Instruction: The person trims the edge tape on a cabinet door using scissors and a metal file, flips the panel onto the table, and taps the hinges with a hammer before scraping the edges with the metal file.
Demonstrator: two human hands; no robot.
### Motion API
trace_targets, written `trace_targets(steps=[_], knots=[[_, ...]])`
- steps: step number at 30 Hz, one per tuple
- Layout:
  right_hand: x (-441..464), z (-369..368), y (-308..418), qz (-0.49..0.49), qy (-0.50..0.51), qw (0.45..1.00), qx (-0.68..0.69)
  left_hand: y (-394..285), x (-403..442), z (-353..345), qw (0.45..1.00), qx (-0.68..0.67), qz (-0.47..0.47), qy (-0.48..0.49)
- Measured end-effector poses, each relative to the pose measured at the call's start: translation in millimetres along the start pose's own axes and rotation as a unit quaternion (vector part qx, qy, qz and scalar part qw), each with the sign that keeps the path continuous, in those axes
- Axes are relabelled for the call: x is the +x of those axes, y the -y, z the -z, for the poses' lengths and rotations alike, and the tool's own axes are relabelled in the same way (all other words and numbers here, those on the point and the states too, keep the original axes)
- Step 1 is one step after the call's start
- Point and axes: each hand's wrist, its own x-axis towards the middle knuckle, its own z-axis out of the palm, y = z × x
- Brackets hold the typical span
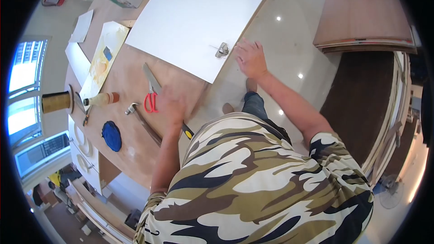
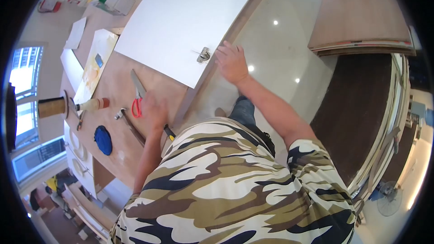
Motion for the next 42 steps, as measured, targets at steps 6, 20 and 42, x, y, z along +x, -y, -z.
trace_targets(steps=[6, 20, 42], knots=[[58, 3, -34, 0.171, 0.075, 0.982, 0.037, 77, -64, 27, 0.932, 0.203, 0.290, -0.076], [137, 17, -52, 0.405, 0.285, 0.867, 0.059, 143, -93, 39, 0.896, -0.075, 0.423, -0.111], [164, -117, 121, 0.642, 0.659, 0.336, 0.202, -334, -51, -33, 0.393, -0.447, 0.699, -0.396]])
